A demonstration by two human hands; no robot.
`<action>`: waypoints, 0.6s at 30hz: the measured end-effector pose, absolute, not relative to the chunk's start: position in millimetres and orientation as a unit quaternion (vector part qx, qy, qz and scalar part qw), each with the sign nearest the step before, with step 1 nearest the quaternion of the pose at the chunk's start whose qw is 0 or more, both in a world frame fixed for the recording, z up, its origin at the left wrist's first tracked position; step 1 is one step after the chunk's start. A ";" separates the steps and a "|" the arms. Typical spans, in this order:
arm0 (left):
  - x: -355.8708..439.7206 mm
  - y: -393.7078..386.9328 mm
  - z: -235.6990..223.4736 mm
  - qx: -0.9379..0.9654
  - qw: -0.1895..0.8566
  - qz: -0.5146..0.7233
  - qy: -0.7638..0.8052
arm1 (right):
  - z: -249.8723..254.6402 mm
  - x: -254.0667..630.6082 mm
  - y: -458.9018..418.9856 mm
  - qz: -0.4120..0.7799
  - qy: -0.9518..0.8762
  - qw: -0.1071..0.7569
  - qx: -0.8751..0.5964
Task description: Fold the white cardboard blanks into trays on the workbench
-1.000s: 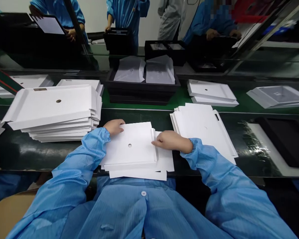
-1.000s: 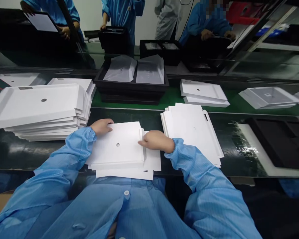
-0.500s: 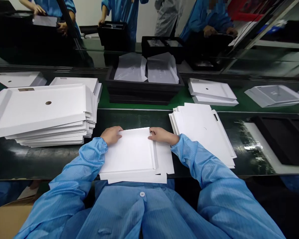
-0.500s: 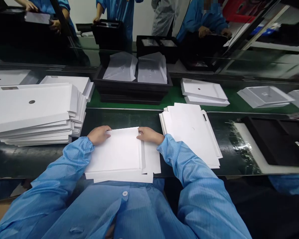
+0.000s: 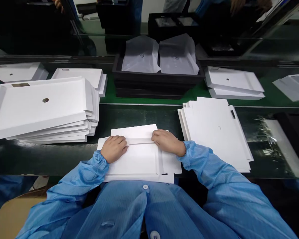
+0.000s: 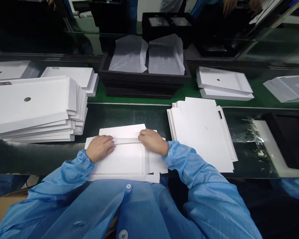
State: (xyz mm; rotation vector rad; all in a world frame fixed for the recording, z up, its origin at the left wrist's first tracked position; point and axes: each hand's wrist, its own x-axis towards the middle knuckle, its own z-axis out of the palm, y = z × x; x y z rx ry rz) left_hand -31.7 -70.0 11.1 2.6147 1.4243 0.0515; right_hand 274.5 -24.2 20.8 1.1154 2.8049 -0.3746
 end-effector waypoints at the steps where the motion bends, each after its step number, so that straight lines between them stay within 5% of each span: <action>1: -30.8 -73.9 12.1 0.873 0.093 0.017 0.479 | 21.8 274.3 -26.0 -0.116 0.928 0.058 0.349; 8: -9.0 -77.8 22.1 0.864 0.109 -0.053 0.489 | 24.0 255.1 -47.5 -0.060 0.943 0.110 0.309; 18: 6.7 -63.2 10.8 0.901 0.066 -0.045 0.426 | 4.8 238.6 -44.5 -0.060 0.937 0.032 0.343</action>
